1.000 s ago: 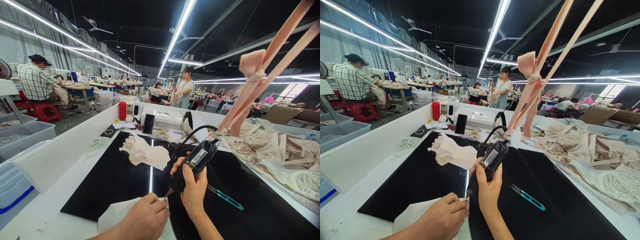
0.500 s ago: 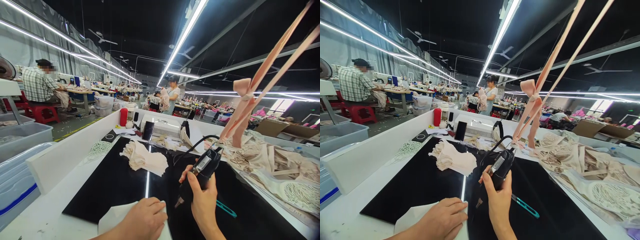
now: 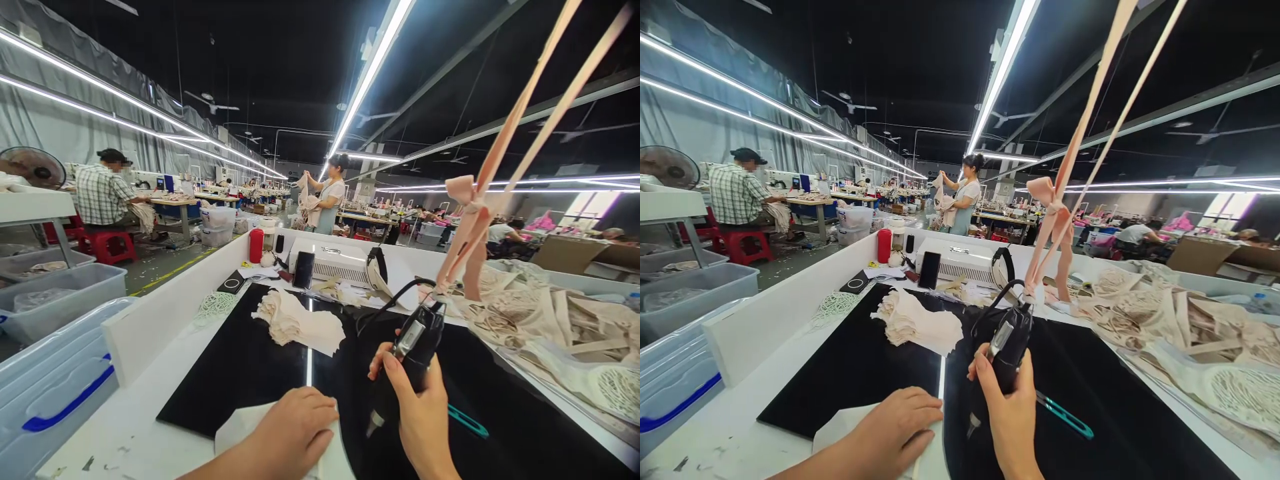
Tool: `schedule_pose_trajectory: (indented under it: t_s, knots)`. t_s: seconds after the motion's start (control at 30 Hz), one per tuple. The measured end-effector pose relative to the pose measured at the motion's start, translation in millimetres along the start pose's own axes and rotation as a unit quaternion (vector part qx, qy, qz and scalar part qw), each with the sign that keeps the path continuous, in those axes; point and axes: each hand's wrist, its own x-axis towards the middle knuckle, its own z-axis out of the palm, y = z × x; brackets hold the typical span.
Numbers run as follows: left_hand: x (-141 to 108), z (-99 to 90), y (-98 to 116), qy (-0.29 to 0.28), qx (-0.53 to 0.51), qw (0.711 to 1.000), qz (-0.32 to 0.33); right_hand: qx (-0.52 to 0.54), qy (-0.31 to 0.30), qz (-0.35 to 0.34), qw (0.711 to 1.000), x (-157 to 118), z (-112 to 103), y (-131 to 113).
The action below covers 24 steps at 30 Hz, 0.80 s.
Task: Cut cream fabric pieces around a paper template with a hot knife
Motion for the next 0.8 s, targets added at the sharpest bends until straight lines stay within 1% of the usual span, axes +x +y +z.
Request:
schedule_pose_trajectory:
  t_s: [0.13, 0.27, 0.4, 0.47, 0.53, 0.6, 0.7, 0.8]
  knots:
    - [-7, -13.7, -3, -0.009, 0.03, 0.999, -0.033, -0.004, 0.0, -0.002, 1.0, -2, -5, 2]
    - [-17, -29.7, -9, 0.001, 0.072, 0.995, -0.066, -0.007, -0.01, -0.007, 1.0, -4, -8, 5]
    - [-23, -41.4, -13, -0.004, 0.117, 0.989, -0.095, 0.008, -0.01, -0.005, 1.0, -7, -6, 5]
    - [-25, -44.5, -13, -0.007, 0.135, 0.986, -0.095, 0.017, -0.012, -0.006, 1.0, -9, -4, 4]
    - [-28, -46.5, -10, -0.001, 0.152, 0.985, -0.078, 0.029, -0.017, -0.01, 0.999, -12, -2, 1]
    - [-30, -47.9, -4, 0.01, 0.164, 0.985, -0.048, 0.047, -0.02, -0.01, 0.999, -15, -1, -2]
    - [-33, -49.3, 10, 0.03, 0.164, 0.986, 0.007, 0.08, -0.021, -0.004, 0.997, -18, 1, -5]
    - [-32, -48.0, 28, 0.036, 0.145, 0.987, 0.056, 0.099, -0.014, -0.005, 0.995, -21, 4, -6]
